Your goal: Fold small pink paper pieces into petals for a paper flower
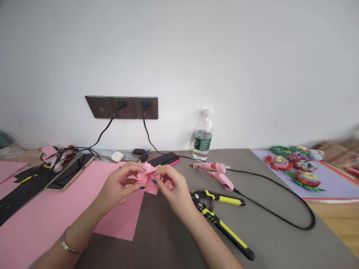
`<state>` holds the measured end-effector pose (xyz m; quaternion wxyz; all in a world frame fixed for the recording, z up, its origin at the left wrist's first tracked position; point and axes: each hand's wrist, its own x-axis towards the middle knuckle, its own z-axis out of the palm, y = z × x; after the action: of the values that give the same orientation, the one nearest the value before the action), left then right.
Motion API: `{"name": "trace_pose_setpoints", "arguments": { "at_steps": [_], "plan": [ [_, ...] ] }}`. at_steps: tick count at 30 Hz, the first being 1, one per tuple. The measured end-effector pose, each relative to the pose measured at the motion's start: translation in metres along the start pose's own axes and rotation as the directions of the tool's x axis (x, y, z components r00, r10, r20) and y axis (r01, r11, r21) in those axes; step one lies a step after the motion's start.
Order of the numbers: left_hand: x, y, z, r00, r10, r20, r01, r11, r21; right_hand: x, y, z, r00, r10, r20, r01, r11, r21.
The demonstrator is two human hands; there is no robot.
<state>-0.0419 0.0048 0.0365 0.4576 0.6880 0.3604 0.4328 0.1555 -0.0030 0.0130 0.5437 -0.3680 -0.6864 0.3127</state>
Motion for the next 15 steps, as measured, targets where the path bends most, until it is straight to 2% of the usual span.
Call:
{"name": "trace_pose_setpoints", "arguments": {
  "at_steps": [5,10,15],
  "plan": [
    [0.002,-0.002,0.003,1.000,0.011,0.026,-0.009,0.995,-0.104,0.001,0.003,0.001,0.998,0.060,-0.035,-0.052,0.978,0.203],
    [0.003,-0.005,0.008,1.000,-0.015,0.005,0.016,0.987,-0.161,0.000,-0.002,0.002,0.995,0.080,-0.058,-0.063,0.968,0.242],
    [0.001,-0.007,0.017,0.997,-0.082,-0.005,0.077,0.951,-0.299,-0.002,-0.005,0.006,0.980,0.172,-0.099,-0.126,0.926,0.355]
  ]
}}
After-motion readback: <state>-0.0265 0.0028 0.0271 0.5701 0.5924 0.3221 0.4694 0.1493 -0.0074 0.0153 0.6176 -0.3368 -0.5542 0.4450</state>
